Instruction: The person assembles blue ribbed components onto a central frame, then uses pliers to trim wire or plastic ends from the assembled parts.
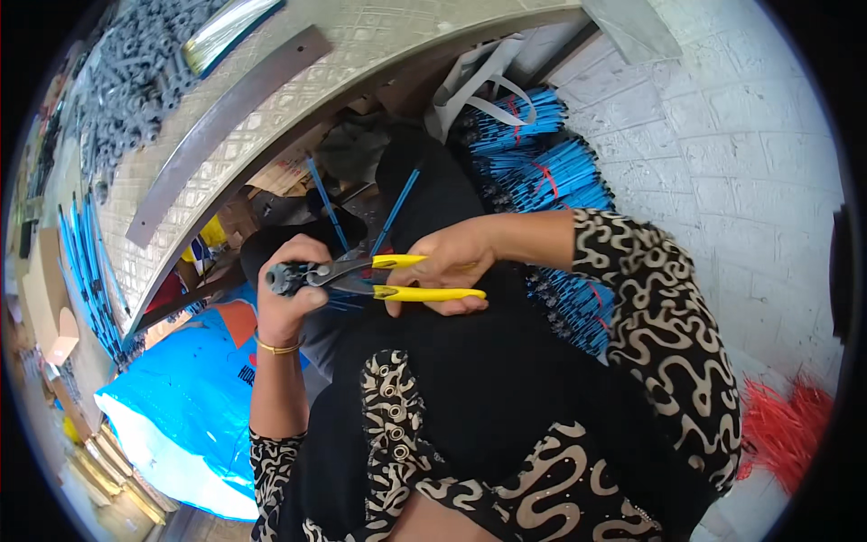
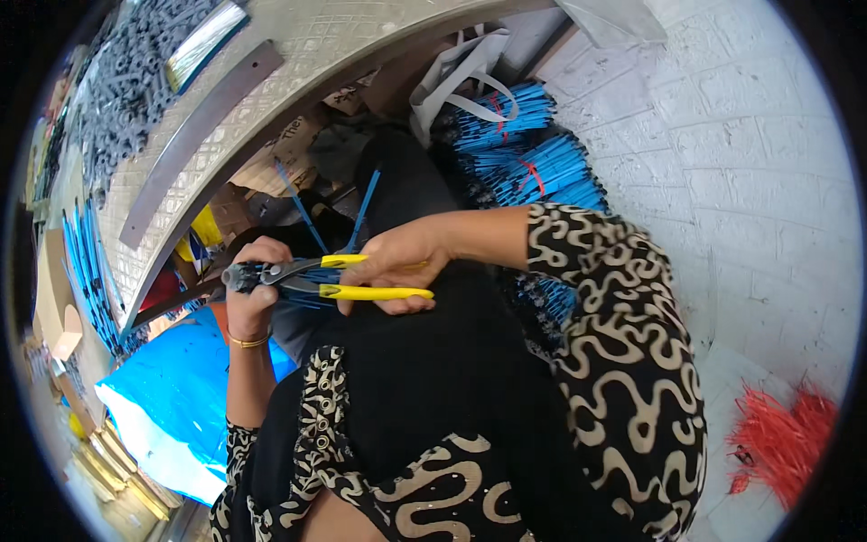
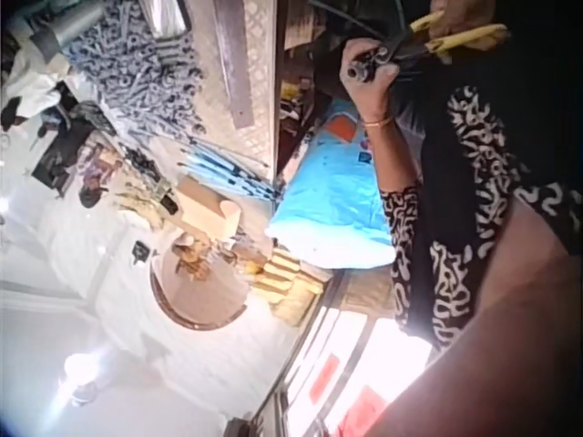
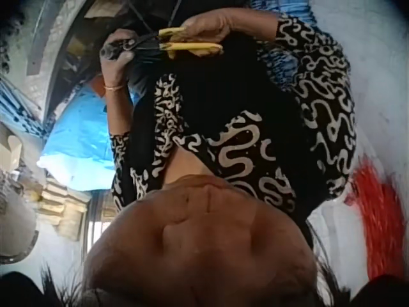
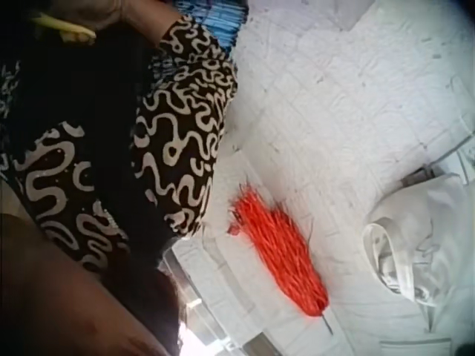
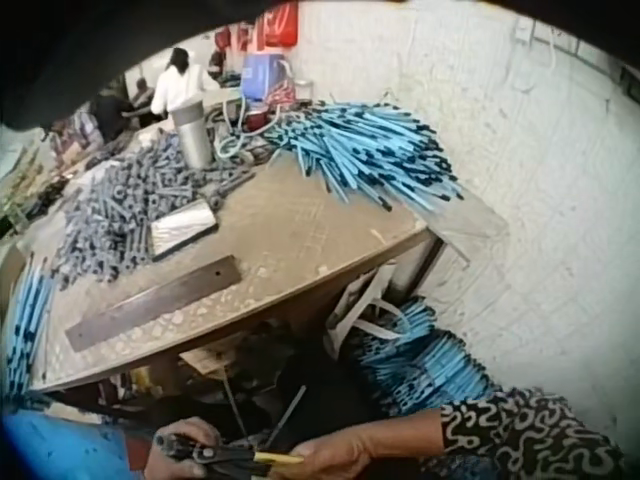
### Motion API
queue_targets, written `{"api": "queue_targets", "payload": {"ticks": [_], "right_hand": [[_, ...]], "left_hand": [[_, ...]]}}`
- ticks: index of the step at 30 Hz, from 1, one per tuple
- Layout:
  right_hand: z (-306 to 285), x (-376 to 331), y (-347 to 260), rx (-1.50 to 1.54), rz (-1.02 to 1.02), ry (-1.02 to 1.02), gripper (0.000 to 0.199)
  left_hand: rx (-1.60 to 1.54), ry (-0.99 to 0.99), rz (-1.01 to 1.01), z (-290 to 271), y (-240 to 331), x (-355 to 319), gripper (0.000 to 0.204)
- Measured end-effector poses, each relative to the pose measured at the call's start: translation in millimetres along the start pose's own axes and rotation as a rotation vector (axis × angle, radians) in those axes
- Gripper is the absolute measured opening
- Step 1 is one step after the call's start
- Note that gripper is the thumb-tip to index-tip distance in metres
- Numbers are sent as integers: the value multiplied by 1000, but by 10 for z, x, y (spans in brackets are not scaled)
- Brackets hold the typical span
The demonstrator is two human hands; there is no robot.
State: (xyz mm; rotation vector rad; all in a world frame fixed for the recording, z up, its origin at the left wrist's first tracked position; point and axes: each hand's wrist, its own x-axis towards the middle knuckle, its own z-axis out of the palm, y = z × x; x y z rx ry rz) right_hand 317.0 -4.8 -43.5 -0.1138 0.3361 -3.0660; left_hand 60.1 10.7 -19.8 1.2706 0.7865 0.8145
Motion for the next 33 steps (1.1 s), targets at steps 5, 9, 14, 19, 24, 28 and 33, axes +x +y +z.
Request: {"api": "queue_targets", "payload": {"ticks": [5, 9, 14, 19, 24, 28, 33], "right_hand": [[339, 76, -319, -1798, -293, 613, 51], [310, 69, -405, -193, 202, 474, 60], [278, 294, 28, 37, -50, 301, 56], [558, 332, -298, -1638, -321, 788, 58], [606, 303, -240, -463, -40, 686, 54], [485, 291, -205, -435, -21, 613, 53], [333, 201, -125, -117, 38, 514, 54]], "left_hand": [[70, 126, -61, -150, 37, -37, 40], [-64, 2, -81, -230, 195, -62, 40], [33, -140, -13, -368, 115, -187, 41], [-65, 45, -69, -415, 229, -153, 40], [-83, -106, -24, -476, 163, -77, 42], [-94, 16, -89, -427, 164, -133, 43], [-57, -65, -31, -321, 213, -87, 43]]}}
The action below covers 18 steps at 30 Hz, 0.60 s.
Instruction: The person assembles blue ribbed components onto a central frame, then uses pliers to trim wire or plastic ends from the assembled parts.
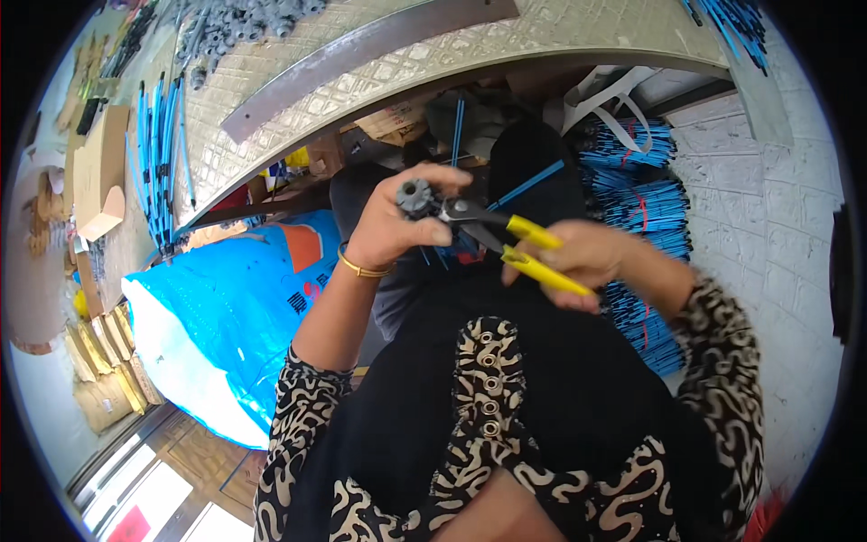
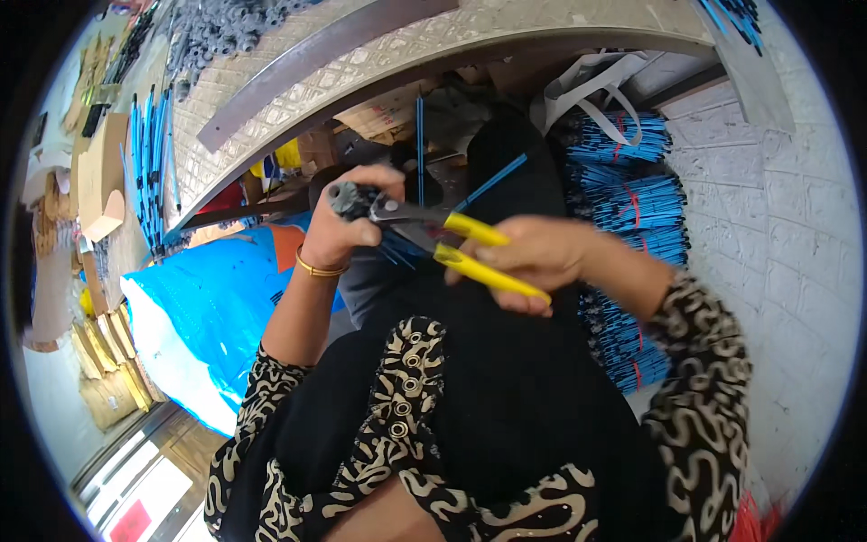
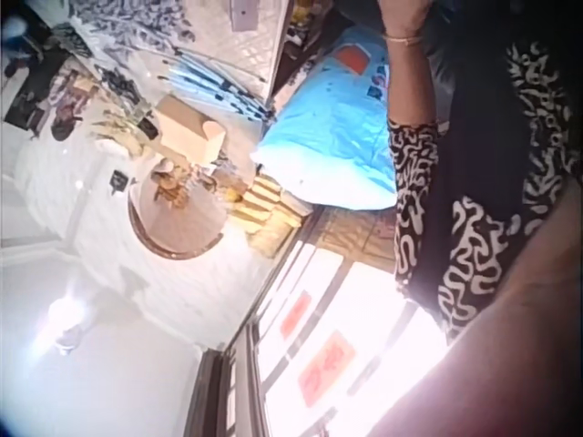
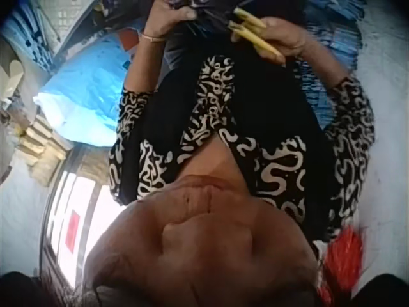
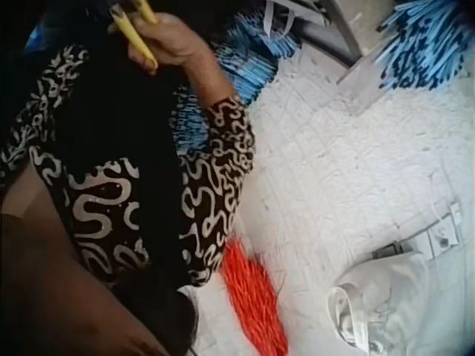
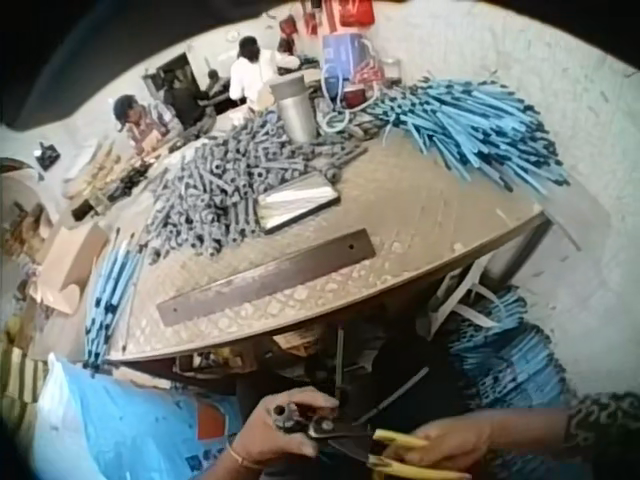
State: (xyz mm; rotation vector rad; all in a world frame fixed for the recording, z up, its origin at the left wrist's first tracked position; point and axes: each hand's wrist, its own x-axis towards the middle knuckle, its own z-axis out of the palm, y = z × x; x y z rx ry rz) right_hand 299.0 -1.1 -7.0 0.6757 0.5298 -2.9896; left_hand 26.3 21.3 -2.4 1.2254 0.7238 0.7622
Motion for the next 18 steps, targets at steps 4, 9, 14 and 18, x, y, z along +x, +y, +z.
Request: {"api": "queue_targets", "payload": {"ticks": [4, 9, 14, 18], "right_hand": [[76, 180, 199, 382, -158, -501, 54], [371, -78, -323, -769, -268, 356, 40], [193, -50, -175, -314, -18, 194, 34], [-57, 158, 159, 5, -39, -82, 31]], "left_hand": [[-50, -80, 34, -103, -102, 83, 45], [-116, 155, -37, -87, -91, 19, 46], [-52, 94, -13, -51, -71, 33, 41], [-10, -59, 31, -72, -108, 31, 42]]}}
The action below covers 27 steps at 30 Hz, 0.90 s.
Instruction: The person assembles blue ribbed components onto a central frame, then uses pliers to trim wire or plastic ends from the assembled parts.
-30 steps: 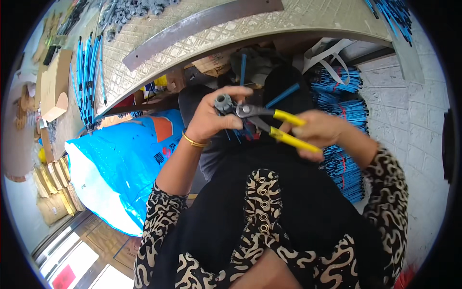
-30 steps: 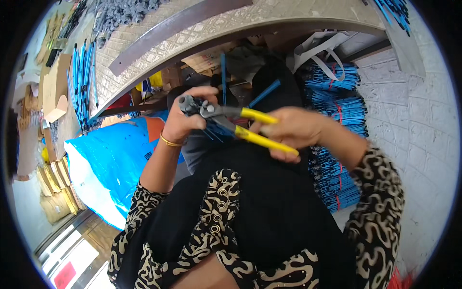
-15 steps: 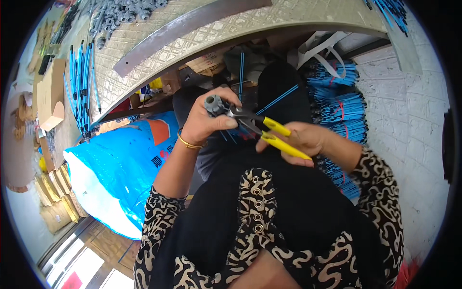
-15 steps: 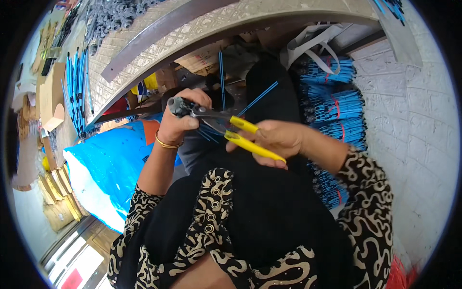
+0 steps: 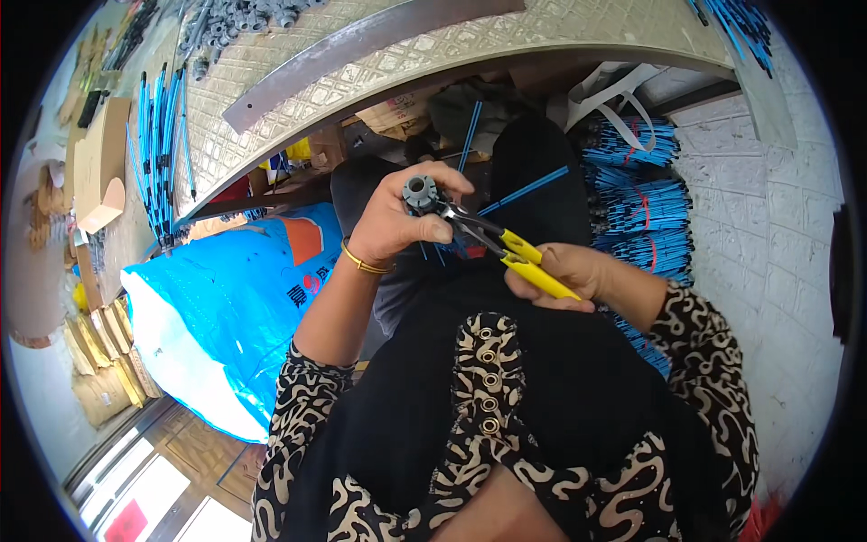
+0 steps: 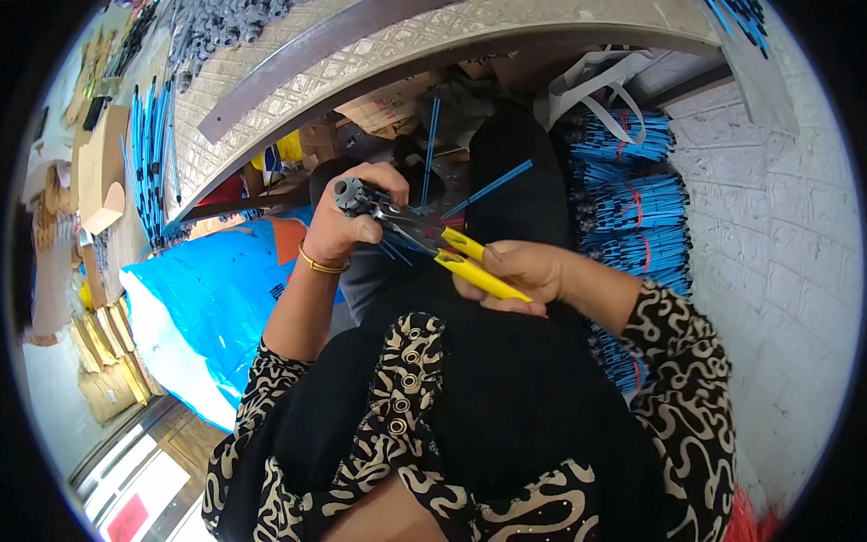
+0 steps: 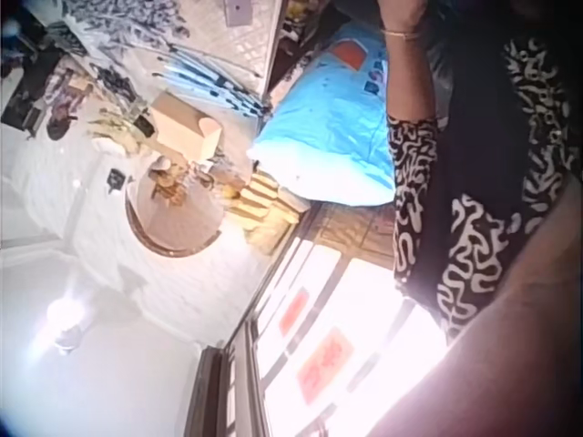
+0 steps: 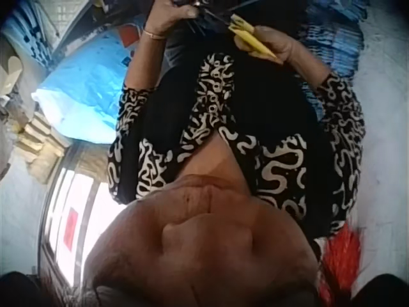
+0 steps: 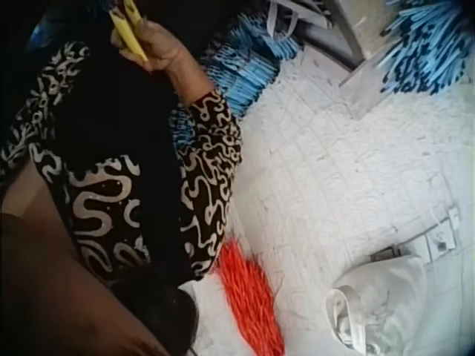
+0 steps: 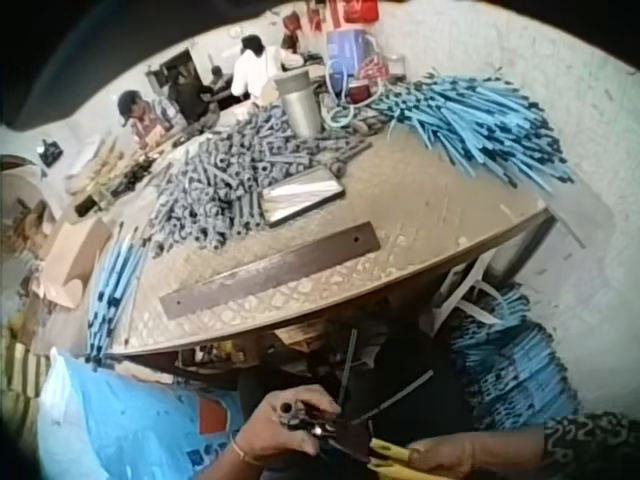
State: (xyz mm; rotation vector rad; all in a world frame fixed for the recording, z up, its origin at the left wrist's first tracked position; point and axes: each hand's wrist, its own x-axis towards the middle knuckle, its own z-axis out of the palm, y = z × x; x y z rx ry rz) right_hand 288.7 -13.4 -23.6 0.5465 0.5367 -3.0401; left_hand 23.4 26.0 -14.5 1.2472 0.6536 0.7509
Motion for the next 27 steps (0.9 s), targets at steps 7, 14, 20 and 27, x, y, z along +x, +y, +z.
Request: {"api": "queue_targets", "payload": {"ticks": [7, 14, 20, 27], "right_hand": [[473, -71, -206, -1452, -535, 621, 49], [742, -301, -548, -914, 34, 568, 33], [5, 186, 309, 221, -58, -138, 23], [98, 138, -40, 112, -107, -73, 31]], "left_hand": [[6, -14, 10, -49, -3, -76, 45], [-30, 112, -33, 63, 88, -22, 47], [-25, -11, -8, -28, 26, -32, 50], [-96, 45, -98, -33, 164, -27, 64]]}}
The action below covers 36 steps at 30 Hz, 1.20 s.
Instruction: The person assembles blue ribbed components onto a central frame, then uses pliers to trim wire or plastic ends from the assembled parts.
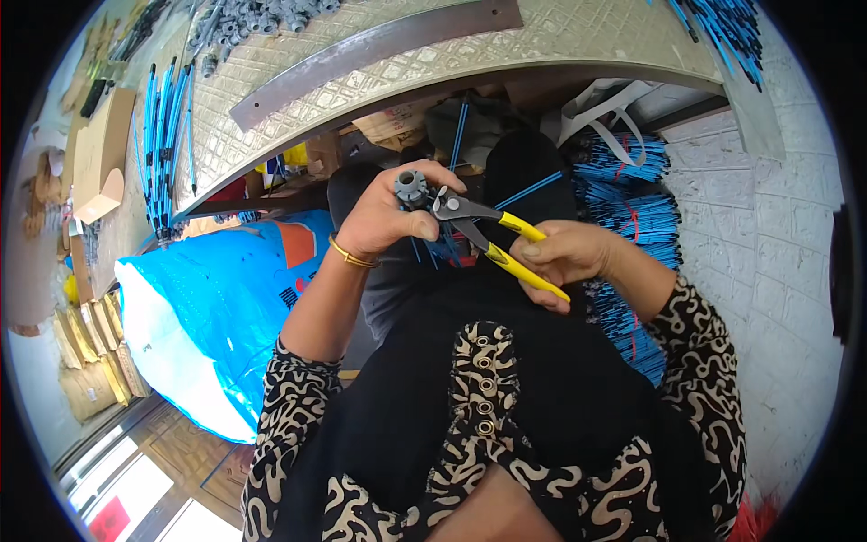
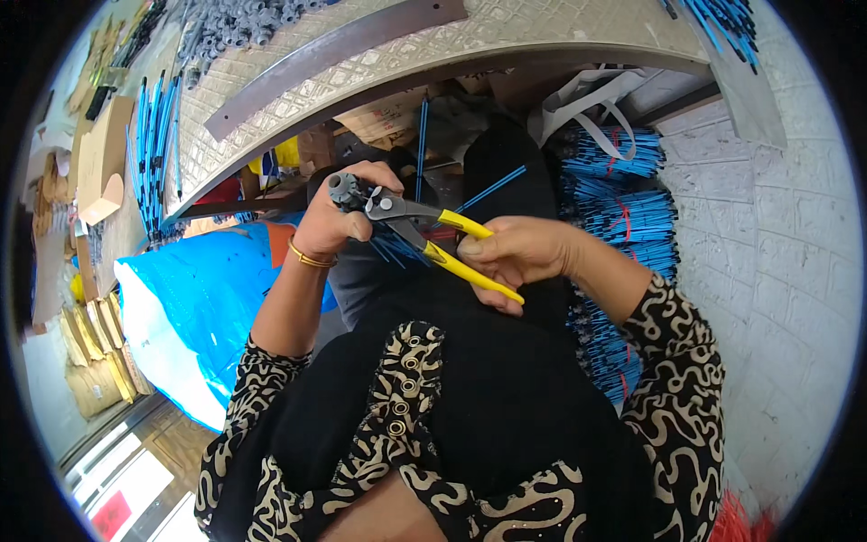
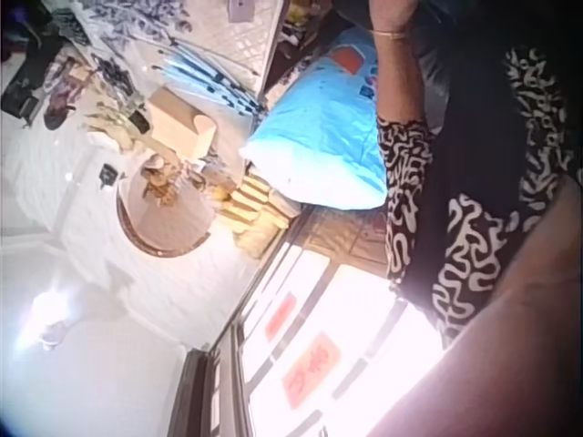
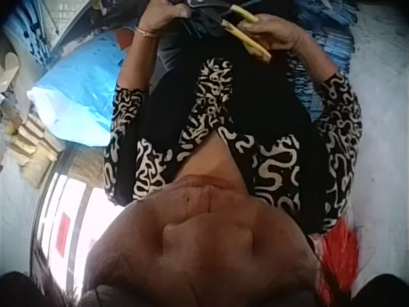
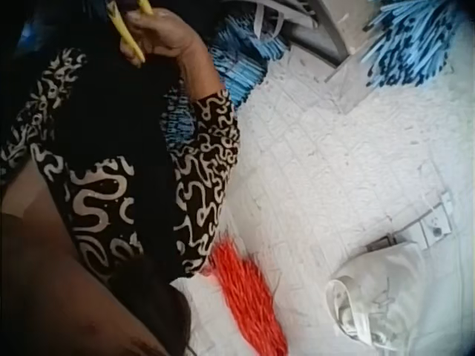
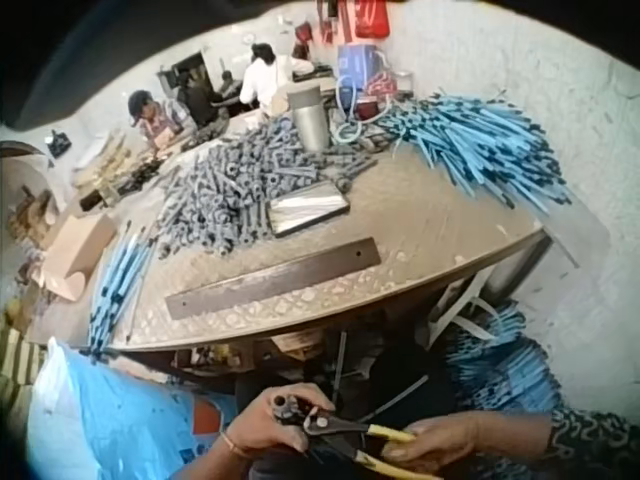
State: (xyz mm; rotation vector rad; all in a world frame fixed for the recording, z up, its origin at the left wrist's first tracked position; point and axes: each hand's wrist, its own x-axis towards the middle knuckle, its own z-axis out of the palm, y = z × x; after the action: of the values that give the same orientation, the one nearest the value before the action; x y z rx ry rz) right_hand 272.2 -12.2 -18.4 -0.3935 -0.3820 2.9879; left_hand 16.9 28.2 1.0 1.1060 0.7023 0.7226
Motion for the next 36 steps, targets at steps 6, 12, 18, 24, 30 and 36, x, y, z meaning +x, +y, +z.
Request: {"api": "queue_targets", "payload": {"ticks": [6, 12, 18, 24, 30, 36], "right_hand": [[396, -229, -531, -501, 116, 327, 35], [536, -280, -678, -668, 172, 441, 37], [614, -291, -734, -916, 215, 482, 36], [640, -308, -783, -912, 254, 496, 34], [708, -316, -777, -869, 277, 512, 30], [747, -320, -764, -862, 269, 519, 29]], "left_hand": [[121, -123, -25, -21, 51, 30, 44], [126, -171, 2, -21, 36, 59, 34], [150, -129, -27, 20, 15, 60, 38], [233, -184, 67, -33, -36, 74, 36], [233, -185, 69, -10, -12, 78, 36], [271, -164, 107, 4, -32, 74, 40]]}}
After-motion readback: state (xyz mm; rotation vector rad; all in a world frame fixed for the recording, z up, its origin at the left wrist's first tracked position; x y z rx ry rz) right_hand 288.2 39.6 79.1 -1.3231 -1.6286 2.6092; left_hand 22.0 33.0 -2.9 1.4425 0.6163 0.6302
